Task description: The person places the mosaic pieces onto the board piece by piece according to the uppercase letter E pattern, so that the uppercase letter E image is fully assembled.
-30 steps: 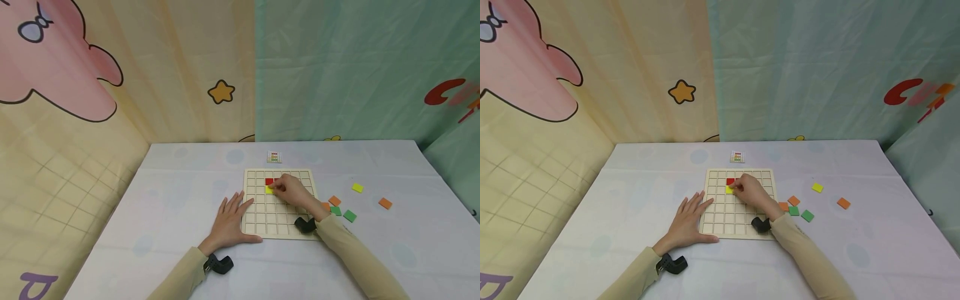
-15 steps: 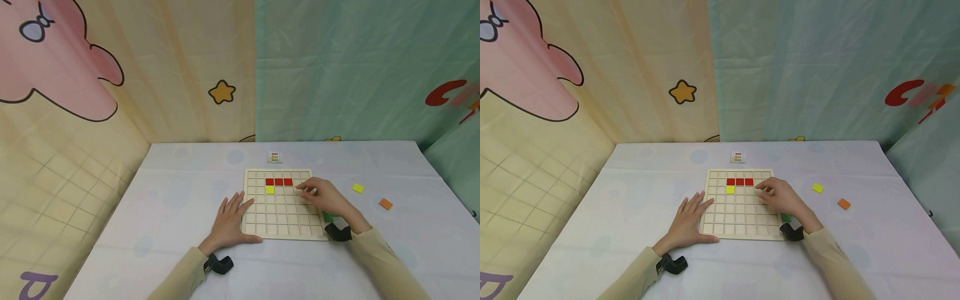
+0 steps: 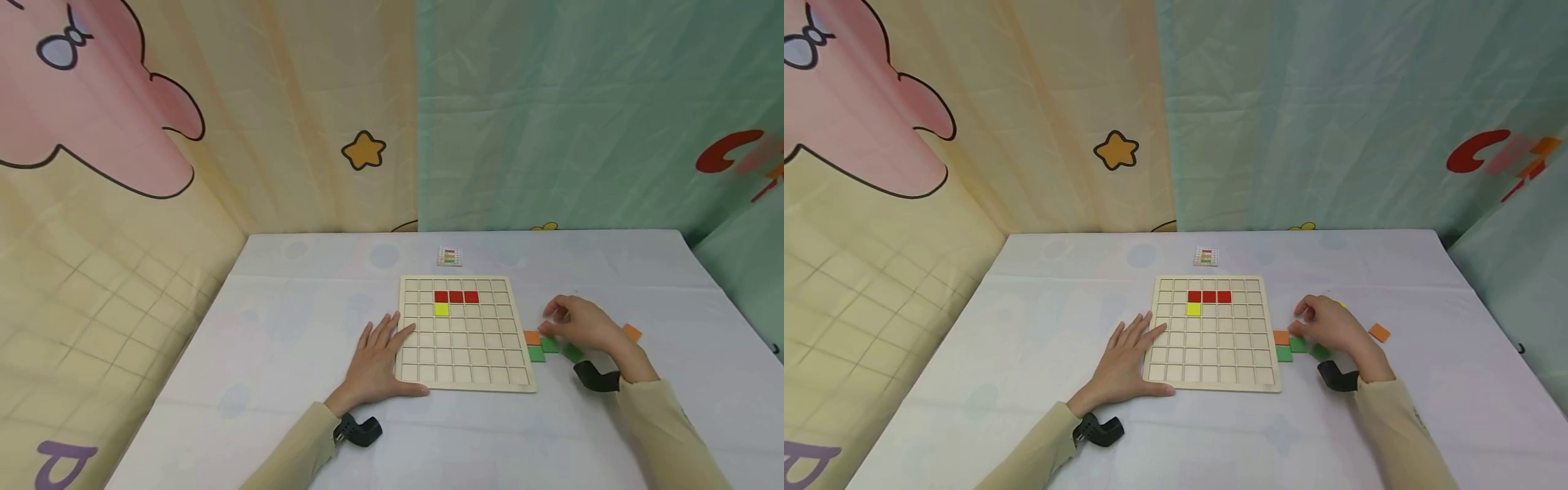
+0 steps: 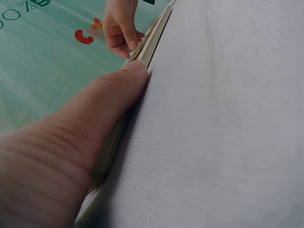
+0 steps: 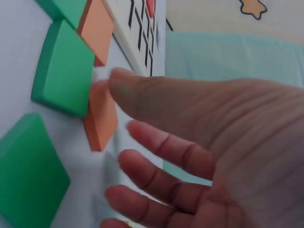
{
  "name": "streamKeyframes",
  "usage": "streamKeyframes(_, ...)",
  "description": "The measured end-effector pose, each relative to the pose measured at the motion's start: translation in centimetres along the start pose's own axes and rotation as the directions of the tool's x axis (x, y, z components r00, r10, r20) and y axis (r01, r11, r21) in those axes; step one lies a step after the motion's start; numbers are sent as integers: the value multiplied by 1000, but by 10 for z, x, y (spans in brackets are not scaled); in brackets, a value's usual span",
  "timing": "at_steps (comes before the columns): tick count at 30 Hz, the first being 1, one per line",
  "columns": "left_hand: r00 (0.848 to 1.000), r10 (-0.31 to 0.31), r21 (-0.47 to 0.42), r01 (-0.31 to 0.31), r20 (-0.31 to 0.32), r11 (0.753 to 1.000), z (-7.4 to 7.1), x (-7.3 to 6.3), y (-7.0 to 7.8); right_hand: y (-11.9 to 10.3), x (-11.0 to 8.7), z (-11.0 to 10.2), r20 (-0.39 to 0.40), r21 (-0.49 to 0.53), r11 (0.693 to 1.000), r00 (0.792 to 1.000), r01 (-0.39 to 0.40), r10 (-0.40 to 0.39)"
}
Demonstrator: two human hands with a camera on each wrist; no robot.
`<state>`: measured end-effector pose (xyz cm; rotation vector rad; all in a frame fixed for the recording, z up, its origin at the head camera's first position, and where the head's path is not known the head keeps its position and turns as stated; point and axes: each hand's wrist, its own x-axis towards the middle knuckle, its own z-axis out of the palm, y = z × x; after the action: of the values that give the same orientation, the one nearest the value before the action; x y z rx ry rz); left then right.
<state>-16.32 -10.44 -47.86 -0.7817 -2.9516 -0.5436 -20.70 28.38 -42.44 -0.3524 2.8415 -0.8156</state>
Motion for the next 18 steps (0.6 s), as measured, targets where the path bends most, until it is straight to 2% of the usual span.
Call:
streamKeyframes(5, 1000, -5, -6, 5, 7, 1000, 0, 0, 1, 6, -2, -1, 32, 3, 999, 999, -41, 40)
streamKeyframes(11, 1000, 9, -7, -9, -12, 1000, 0, 0, 1, 4, -2, -1, -13, -16, 995, 995, -98, 97)
streamKeyframes(18, 1000, 15, -3, -15, -19, 1000, 0, 0, 1, 0, 1, 2, -13, 12, 996, 996, -83, 84)
